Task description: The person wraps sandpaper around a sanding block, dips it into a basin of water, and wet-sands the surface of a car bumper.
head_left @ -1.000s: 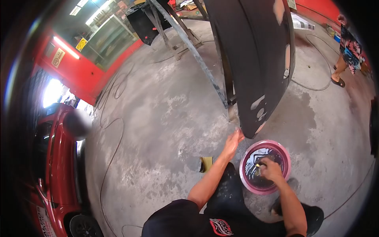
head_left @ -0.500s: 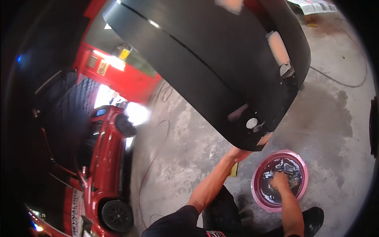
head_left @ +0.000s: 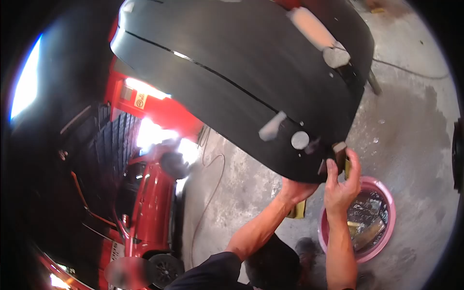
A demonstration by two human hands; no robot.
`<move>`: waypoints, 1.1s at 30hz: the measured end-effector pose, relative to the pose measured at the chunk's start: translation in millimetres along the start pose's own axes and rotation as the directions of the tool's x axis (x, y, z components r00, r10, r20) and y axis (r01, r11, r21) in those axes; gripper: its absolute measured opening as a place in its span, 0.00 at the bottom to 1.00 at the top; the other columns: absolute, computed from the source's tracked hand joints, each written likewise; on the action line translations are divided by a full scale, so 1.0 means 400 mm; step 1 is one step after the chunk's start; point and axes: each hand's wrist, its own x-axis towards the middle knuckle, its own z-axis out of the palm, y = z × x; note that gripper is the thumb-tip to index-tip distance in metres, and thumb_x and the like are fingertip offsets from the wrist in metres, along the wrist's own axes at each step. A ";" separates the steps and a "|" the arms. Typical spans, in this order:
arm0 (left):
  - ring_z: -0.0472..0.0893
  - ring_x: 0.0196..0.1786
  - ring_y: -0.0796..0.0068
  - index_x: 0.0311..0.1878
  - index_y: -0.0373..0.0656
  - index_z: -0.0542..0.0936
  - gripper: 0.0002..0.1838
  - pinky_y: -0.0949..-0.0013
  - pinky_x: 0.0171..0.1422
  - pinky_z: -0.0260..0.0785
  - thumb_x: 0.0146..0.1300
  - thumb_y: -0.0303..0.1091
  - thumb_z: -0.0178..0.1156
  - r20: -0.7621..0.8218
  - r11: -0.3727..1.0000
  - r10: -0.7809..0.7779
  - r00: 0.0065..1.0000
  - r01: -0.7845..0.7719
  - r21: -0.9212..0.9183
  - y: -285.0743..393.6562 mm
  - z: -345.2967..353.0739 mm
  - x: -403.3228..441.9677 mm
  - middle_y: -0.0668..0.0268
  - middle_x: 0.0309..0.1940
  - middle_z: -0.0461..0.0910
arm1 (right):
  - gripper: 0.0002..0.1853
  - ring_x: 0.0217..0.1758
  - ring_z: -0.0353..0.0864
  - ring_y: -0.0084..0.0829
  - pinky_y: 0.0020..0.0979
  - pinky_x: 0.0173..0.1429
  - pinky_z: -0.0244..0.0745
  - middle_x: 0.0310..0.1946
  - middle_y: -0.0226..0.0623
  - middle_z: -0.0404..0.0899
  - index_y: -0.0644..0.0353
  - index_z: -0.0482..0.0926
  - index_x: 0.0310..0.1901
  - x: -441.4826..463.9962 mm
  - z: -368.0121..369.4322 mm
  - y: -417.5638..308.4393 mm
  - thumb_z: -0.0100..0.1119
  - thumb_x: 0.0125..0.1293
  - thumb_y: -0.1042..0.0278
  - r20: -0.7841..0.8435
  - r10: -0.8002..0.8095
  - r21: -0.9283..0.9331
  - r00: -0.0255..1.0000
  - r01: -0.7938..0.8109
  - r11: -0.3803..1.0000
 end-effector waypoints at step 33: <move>0.70 0.67 0.64 0.70 0.41 0.66 0.30 0.61 0.74 0.58 0.73 0.51 0.42 0.310 0.479 0.088 0.947 0.232 -0.846 -0.116 -0.032 0.015 0.62 0.67 0.70 | 0.21 0.58 0.79 0.47 0.39 0.63 0.71 0.55 0.55 0.78 0.67 0.77 0.59 -0.154 -0.004 0.000 0.61 0.65 0.72 0.058 -0.134 -0.155 0.989 0.142 0.978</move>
